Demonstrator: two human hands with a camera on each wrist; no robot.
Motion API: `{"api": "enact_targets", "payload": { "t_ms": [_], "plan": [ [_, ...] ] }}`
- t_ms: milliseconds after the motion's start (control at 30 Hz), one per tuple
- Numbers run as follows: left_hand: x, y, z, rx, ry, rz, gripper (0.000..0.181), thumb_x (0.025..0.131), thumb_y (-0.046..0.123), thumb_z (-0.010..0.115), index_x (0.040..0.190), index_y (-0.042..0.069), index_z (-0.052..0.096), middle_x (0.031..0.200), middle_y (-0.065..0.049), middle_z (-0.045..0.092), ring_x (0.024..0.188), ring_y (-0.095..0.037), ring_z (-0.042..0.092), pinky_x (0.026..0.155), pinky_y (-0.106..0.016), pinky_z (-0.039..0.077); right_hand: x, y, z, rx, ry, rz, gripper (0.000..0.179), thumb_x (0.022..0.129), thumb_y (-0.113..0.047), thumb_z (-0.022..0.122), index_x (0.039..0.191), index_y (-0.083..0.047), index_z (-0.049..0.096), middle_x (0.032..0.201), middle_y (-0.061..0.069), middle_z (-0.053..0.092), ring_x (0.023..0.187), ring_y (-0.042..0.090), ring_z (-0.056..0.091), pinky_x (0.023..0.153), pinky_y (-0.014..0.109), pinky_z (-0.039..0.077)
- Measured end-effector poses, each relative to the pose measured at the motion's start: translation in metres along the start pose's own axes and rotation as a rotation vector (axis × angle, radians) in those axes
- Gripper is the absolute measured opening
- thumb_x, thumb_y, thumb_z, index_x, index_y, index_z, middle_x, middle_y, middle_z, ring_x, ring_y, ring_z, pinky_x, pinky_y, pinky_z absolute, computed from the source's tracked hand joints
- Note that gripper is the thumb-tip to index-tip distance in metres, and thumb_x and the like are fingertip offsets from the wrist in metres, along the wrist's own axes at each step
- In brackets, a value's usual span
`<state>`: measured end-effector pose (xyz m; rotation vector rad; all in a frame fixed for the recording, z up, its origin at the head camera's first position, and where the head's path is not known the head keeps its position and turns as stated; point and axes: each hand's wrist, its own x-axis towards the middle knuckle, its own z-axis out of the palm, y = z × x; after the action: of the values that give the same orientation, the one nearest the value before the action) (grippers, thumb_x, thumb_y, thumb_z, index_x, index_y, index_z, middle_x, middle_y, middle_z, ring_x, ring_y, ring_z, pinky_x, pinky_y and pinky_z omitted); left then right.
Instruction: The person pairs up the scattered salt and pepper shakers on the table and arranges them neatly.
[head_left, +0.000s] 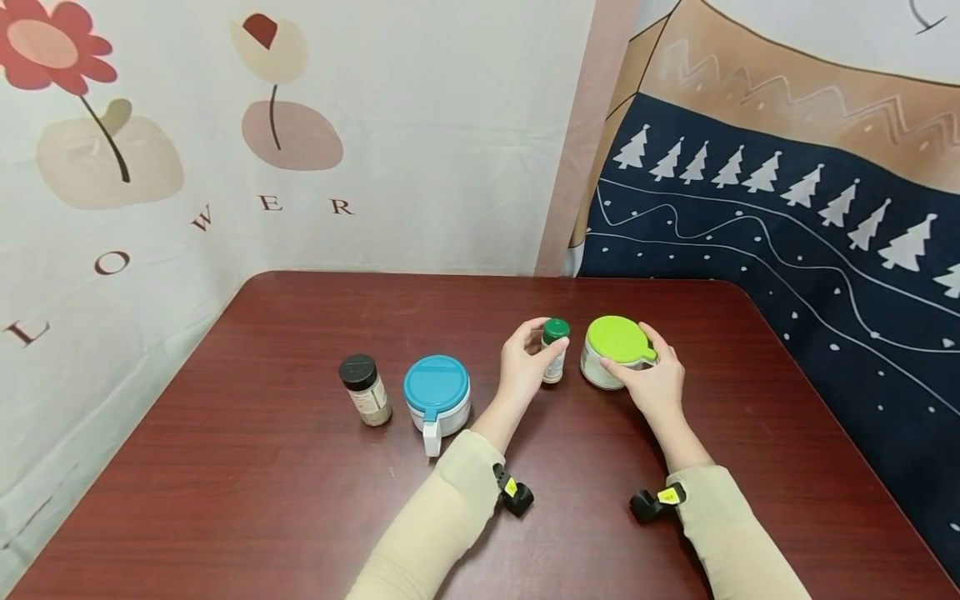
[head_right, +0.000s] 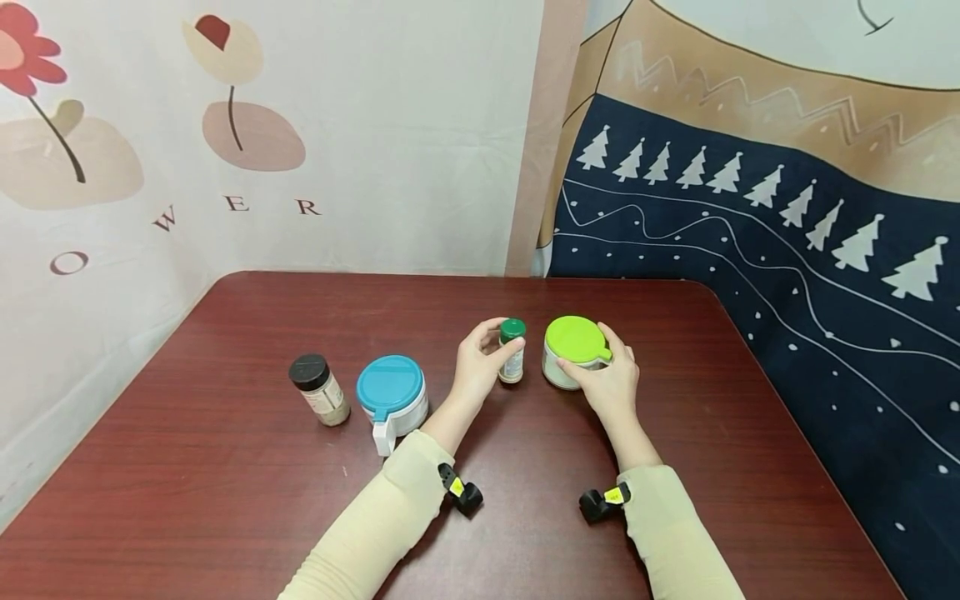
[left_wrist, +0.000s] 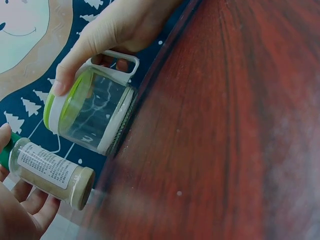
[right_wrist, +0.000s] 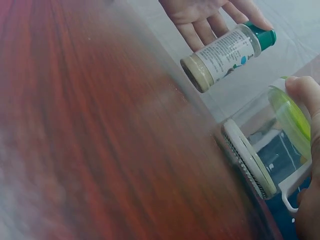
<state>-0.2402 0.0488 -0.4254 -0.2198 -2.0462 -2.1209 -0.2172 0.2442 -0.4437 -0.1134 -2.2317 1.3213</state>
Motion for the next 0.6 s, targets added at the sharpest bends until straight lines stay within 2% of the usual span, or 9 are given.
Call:
{"api": "enact_targets", "payload": {
  "t_ms": [133, 267, 500, 600],
  "plan": [
    [0.0, 0.001, 0.0, 0.015, 0.007, 0.001, 0.035, 0.081, 0.013, 0.079, 0.113, 0.007, 0.067, 0.096, -0.008, 0.068, 0.085, -0.019, 0.063, 0.081, -0.034, 0.05, -0.003, -0.003, 0.0, -0.003, 0.035, -0.022, 0.078, 0.063, -0.013, 0.09, 0.132, -0.004, 0.055, 0.124, 0.018, 0.058, 0.11, 0.033, 0.047, 0.085, 0.047, 0.039],
    [0.0, 0.002, 0.0, 0.02, 0.008, -0.012, 0.035, 0.08, 0.013, 0.079, 0.113, 0.008, 0.067, 0.095, -0.007, 0.068, 0.086, -0.017, 0.063, 0.082, -0.032, 0.049, -0.005, -0.007, 0.0, -0.013, 0.062, -0.002, 0.08, 0.063, -0.017, 0.09, 0.133, -0.005, 0.055, 0.126, 0.017, 0.057, 0.111, 0.033, 0.046, 0.087, 0.052, 0.036],
    [-0.001, 0.003, 0.0, -0.005, -0.009, -0.002, 0.038, 0.081, 0.009, 0.078, 0.116, 0.004, 0.065, 0.1, -0.015, 0.067, 0.092, -0.029, 0.063, 0.087, -0.043, 0.048, -0.011, -0.012, -0.002, -0.019, 0.099, 0.043, 0.08, 0.065, -0.024, 0.089, 0.135, -0.008, 0.053, 0.125, 0.018, 0.055, 0.111, 0.034, 0.044, 0.086, 0.051, 0.036],
    [-0.001, 0.003, -0.001, 0.008, -0.016, 0.0, 0.038, 0.081, 0.009, 0.077, 0.116, 0.004, 0.065, 0.1, -0.015, 0.067, 0.094, -0.028, 0.063, 0.088, -0.042, 0.048, -0.016, -0.014, -0.001, -0.021, 0.12, 0.046, 0.08, 0.065, -0.024, 0.089, 0.134, -0.006, 0.054, 0.126, 0.019, 0.055, 0.111, 0.036, 0.043, 0.087, 0.053, 0.035]
  ]
}}
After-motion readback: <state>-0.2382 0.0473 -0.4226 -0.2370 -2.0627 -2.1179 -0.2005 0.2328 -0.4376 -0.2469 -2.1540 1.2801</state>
